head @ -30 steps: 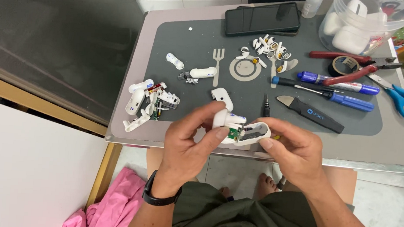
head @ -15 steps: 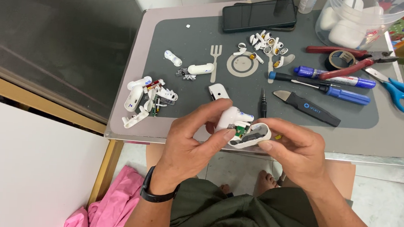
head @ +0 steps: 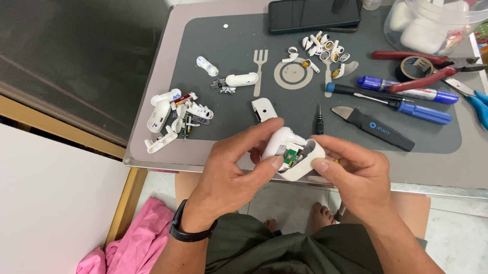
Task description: Repairing wireless earbuds by fitting internal components into the plastic housing.
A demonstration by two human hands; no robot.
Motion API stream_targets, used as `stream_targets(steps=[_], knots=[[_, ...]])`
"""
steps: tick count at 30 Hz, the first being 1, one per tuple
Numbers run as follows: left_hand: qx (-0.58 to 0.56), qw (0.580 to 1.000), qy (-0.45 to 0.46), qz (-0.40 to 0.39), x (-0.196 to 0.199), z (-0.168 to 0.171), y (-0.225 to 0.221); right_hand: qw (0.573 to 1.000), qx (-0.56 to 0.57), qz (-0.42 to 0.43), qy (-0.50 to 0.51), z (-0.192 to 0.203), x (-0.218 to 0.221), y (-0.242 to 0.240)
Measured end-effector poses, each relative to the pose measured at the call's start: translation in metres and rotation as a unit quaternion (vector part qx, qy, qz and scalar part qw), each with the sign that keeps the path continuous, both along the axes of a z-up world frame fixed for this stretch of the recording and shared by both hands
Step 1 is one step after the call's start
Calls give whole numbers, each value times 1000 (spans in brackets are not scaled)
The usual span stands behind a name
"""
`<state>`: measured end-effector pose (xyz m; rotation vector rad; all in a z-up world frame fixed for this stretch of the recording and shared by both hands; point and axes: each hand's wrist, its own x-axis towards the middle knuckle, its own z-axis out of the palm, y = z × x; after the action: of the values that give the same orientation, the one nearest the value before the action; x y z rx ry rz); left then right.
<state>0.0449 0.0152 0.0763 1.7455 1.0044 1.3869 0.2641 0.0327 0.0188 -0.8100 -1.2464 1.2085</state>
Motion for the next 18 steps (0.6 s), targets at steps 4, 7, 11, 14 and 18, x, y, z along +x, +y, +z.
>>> stream_targets(steps=[4, 7, 11, 14, 18], knots=[[-8, 1000, -6, 4, 0, -6, 2, 1000, -3, -11, -17, 0, -1, 3], [-25, 1000, -6, 9, 0, -4, 2, 1000, -11, -10, -17, -2, -1, 4], [-69, 997, 23, -11, 1, 3, 1, 1000, -19, -5, -2, -6, -1, 5], [-81, 995, 52, -22, 2, 5, -1, 1000, -25, -4, -8, 2, -6, 3], [-98, 988, 116, -20, 4, 10, -2, 999, -44, -24, -10, 7, -7, 3]])
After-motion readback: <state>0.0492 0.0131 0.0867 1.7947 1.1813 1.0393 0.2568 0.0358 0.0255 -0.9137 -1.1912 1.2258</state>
